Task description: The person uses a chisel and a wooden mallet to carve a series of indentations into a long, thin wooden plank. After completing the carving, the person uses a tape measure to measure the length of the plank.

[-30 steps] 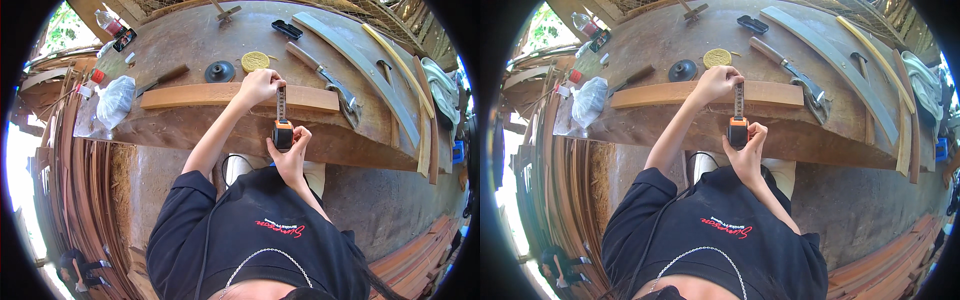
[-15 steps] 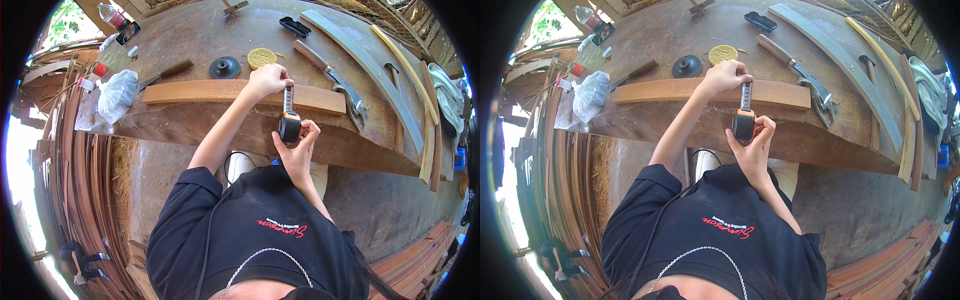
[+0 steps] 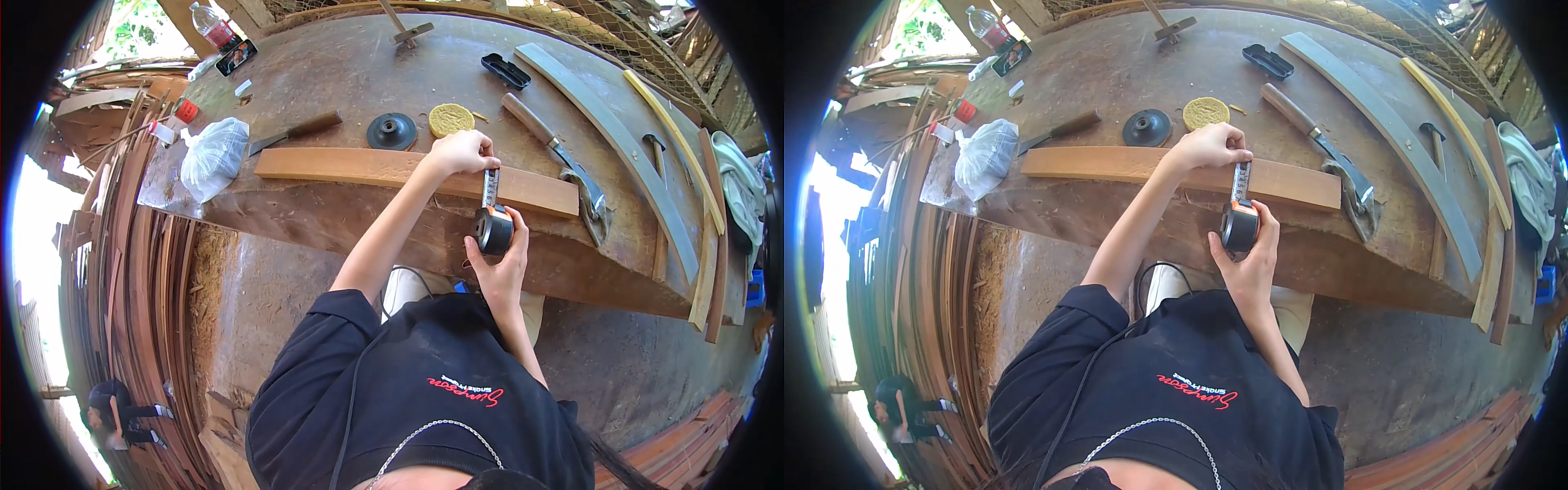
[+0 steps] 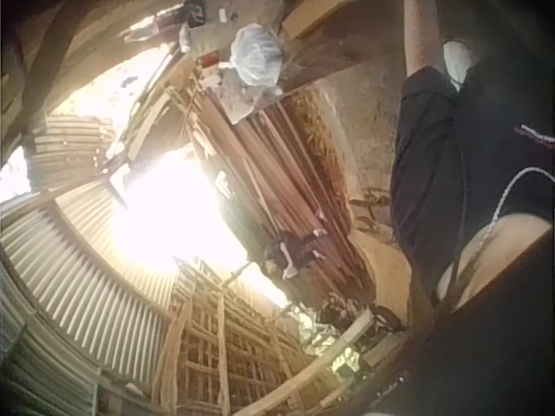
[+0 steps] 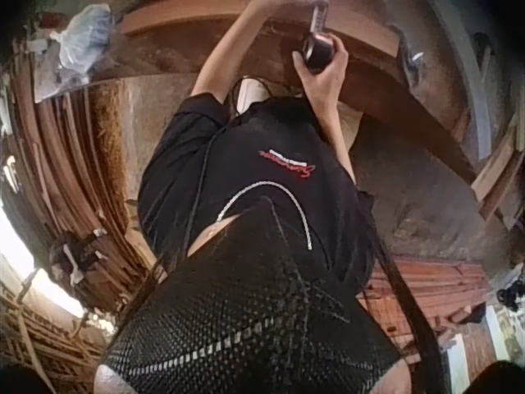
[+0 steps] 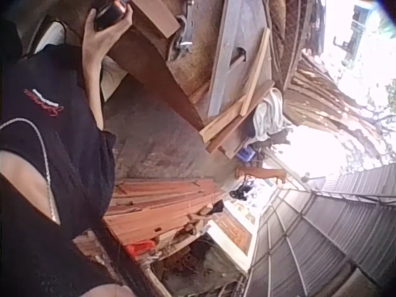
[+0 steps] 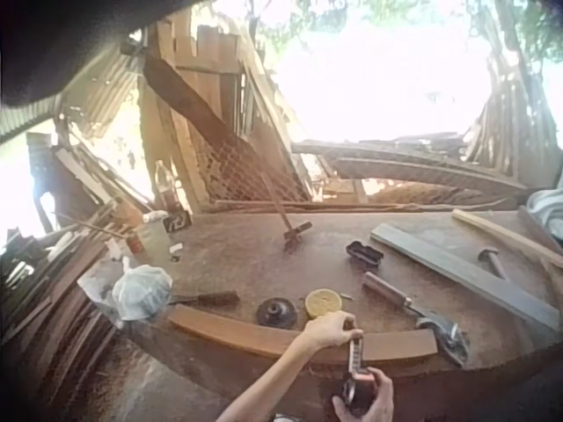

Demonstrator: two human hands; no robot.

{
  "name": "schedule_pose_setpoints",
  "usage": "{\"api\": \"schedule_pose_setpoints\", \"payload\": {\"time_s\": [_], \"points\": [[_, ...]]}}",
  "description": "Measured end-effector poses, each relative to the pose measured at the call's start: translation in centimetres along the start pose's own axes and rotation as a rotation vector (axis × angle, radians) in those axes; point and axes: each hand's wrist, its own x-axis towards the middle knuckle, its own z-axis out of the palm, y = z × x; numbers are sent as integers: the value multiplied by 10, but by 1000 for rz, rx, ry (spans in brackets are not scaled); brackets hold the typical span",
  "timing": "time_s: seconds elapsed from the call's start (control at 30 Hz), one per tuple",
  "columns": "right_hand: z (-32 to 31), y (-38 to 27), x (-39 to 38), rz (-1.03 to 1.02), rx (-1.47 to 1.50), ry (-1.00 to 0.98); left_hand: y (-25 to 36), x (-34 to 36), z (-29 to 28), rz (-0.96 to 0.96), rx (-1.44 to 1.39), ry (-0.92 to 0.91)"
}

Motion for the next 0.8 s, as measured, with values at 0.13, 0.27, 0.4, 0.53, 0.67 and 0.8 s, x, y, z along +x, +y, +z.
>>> {"api": "schedule_pose_setpoints", "payload": {"time_s": [0.13,0.27,0.4,0.53,0.67,0.8], "points": [[2,2,1,-57,-90,4,0,-1,-1,-2,-31,4],[3,3,1,-82,-108,18,2,-2,-2,-27,-59,-4],[7,7,-1,-154,-169,38,0,-1,-3,-37,-55,-27],[10,14,-3,-156,-234,35,11,-8,-6,-75,33,3],[14,26,-11,-171,-269,38,11,-8,-5,-78,47,7],[15,25,-10,-171,-274,35,13,-9,-7,-111,21,-25]]}}
